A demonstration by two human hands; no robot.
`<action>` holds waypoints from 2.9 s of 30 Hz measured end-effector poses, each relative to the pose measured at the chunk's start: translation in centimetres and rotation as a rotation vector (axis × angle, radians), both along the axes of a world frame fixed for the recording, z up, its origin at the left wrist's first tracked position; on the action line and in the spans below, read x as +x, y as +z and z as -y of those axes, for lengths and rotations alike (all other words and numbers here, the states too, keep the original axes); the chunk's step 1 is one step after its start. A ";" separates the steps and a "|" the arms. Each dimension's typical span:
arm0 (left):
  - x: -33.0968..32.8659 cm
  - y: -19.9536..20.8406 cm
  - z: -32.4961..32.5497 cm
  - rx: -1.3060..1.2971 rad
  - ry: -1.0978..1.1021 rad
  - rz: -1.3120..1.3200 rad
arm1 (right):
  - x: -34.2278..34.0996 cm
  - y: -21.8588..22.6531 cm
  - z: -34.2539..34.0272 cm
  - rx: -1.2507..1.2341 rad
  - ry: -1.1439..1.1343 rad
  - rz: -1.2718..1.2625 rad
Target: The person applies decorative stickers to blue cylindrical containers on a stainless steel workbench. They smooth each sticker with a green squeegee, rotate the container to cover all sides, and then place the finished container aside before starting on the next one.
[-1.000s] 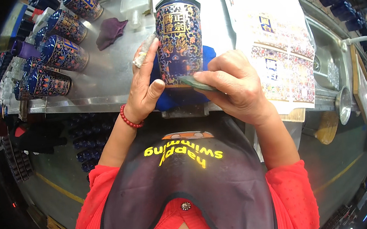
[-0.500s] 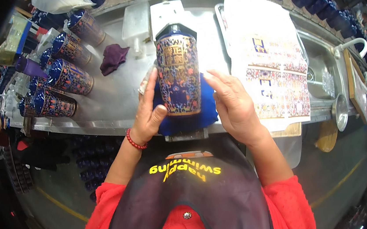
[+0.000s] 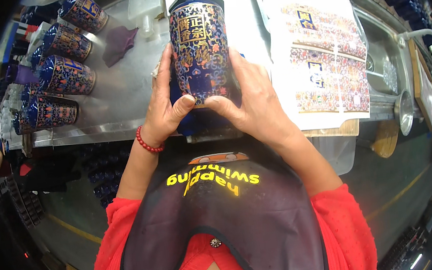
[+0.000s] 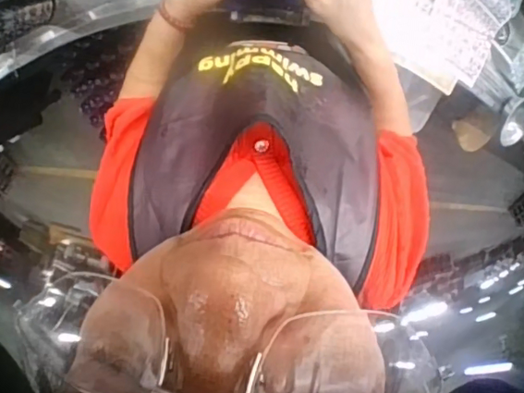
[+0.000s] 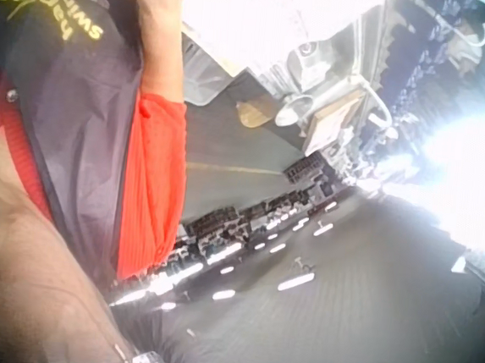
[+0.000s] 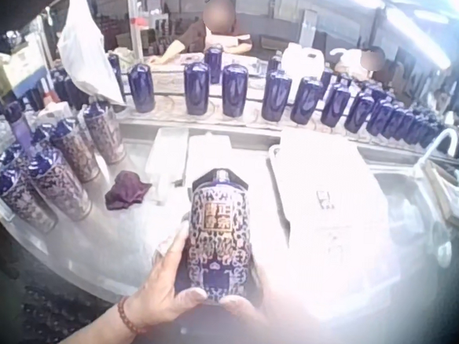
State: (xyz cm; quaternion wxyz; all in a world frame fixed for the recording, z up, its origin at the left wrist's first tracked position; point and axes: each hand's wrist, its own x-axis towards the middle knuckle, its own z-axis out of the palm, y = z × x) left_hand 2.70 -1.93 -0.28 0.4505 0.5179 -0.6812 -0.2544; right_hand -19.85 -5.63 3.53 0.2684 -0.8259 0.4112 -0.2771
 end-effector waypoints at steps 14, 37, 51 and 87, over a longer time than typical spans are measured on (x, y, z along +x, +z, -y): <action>0.3 -0.3 0.2 -0.006 -0.030 0.016 | -0.7 -0.1 0.7 0.114 0.039 -0.003; 0.5 -2.0 -1.4 0.071 -0.045 -0.085 | -0.9 0.1 0.9 0.139 0.075 0.057; 1.6 -2.7 -1.1 0.067 -0.136 -0.051 | -1.3 -0.5 1.2 0.182 0.076 0.047; -3.9 2.5 -3.7 -0.491 0.151 0.757 | -3.0 -3.3 -1.7 -0.178 0.085 0.195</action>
